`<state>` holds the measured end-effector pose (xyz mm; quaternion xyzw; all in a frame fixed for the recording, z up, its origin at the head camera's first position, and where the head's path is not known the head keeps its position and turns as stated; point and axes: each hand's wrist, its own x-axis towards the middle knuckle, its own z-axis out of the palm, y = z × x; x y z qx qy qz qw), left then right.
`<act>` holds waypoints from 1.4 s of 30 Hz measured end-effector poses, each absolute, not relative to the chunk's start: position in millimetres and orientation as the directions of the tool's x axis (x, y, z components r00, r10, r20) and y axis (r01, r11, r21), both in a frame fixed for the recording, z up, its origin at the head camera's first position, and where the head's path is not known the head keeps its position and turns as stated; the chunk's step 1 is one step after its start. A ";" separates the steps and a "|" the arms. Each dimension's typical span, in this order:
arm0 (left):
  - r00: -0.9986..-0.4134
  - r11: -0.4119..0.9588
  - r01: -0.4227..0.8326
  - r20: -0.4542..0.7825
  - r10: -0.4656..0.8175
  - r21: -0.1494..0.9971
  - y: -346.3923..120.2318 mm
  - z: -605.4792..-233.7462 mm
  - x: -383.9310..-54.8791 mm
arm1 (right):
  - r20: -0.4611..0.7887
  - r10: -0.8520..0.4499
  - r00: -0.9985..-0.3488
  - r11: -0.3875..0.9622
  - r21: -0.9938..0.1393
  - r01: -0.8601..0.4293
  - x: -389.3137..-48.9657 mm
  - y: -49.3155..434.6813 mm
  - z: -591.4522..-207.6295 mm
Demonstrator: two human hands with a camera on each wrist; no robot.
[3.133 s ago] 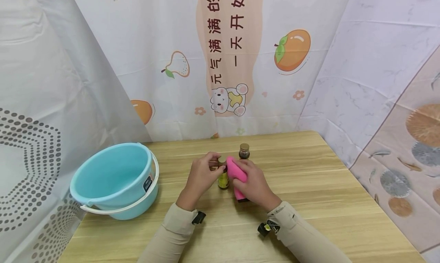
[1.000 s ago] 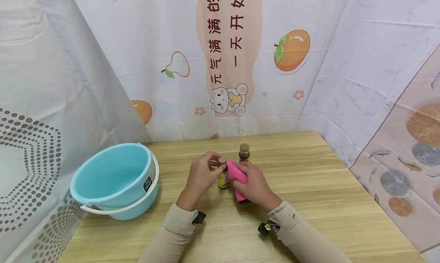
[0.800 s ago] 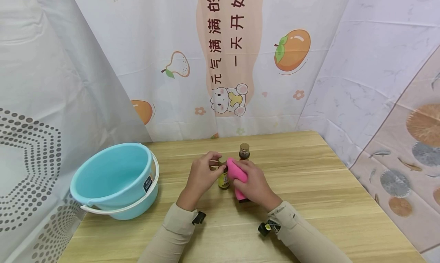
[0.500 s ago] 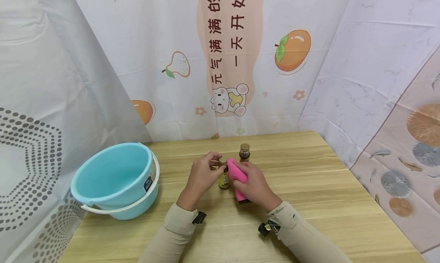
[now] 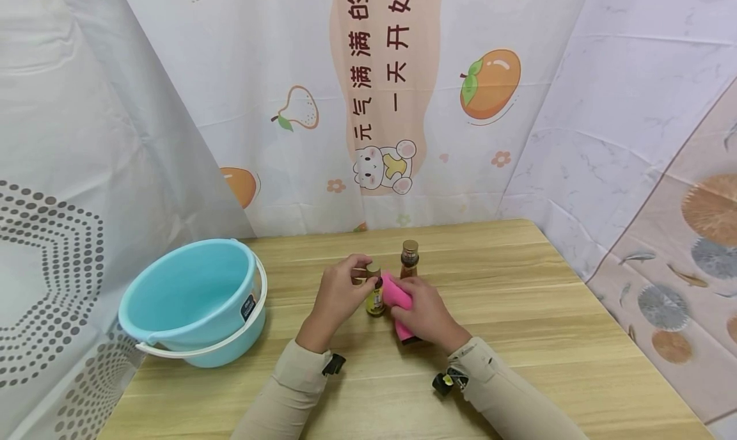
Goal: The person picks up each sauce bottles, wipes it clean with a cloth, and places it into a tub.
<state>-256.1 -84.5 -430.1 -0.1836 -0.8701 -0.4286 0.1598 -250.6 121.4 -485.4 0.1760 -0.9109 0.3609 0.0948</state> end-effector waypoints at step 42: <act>-0.876 0.550 0.459 0.457 0.152 0.697 -83.0 -430.2 -257.3 | 0.400 -0.223 -0.889 0.639 -0.628 -0.444 -249.2 122.9 -477.2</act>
